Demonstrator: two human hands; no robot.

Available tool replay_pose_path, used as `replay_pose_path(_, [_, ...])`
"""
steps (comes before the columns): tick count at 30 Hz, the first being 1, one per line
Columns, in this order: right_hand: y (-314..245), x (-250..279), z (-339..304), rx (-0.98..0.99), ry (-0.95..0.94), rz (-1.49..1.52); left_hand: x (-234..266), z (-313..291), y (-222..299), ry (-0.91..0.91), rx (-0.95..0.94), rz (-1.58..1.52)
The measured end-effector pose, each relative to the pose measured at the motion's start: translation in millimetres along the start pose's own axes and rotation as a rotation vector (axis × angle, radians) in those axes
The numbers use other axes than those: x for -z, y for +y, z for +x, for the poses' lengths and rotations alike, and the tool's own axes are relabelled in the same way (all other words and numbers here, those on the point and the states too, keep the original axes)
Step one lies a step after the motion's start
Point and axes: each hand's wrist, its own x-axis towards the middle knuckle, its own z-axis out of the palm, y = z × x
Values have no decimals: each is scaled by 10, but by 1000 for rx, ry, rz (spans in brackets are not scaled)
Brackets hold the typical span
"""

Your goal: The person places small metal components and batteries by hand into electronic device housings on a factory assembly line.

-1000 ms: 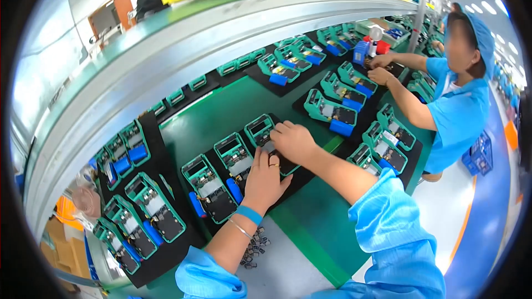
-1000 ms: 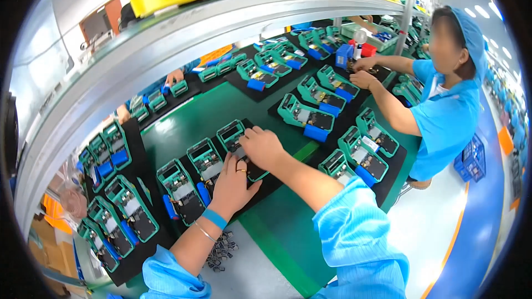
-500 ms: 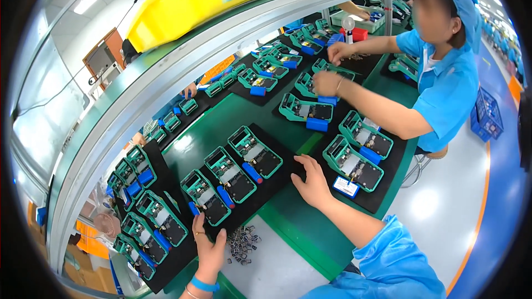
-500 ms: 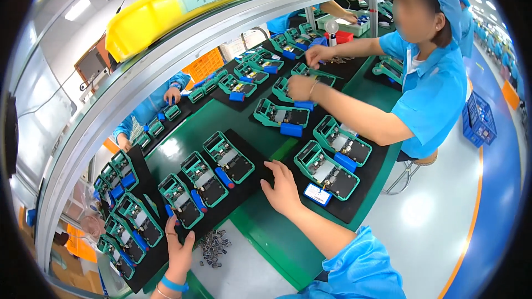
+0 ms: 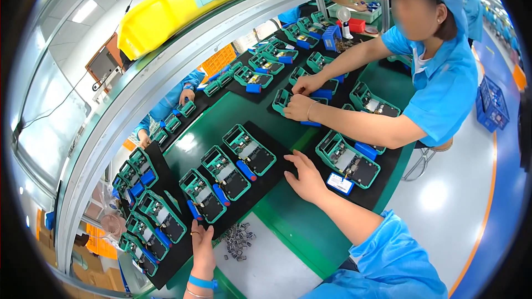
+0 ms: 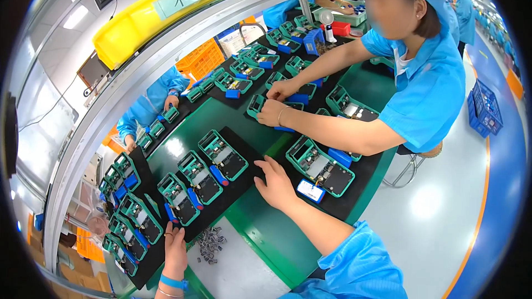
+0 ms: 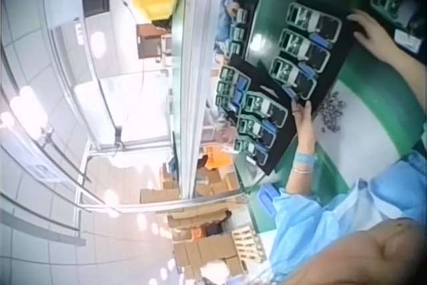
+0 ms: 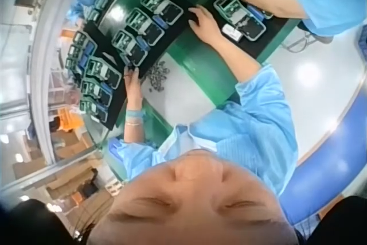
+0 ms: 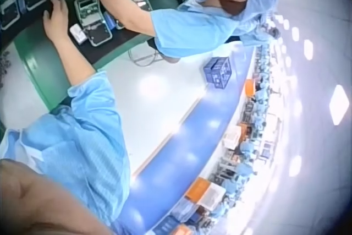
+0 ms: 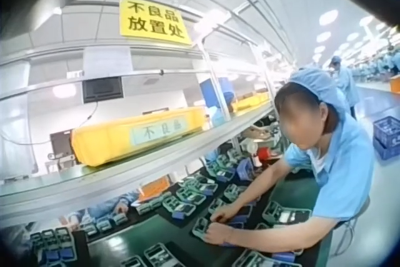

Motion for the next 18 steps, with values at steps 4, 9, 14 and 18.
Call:
replay_pose_path(4, [39,-4,9,35,19,-37,-80,27,26,4,-2,-10])
replay_pose_path(9, [49,-27,8,55,18,-61,-94,19,28,-21,-51,3])
replay_pose_path(14, [-89,18,-171,52,-2,-104,-76,49,-65,-30,-70,-34])
replay_pose_path(18, [-250,285,-554,54,-208,-238,35,167,-160,-6,-93,-82])
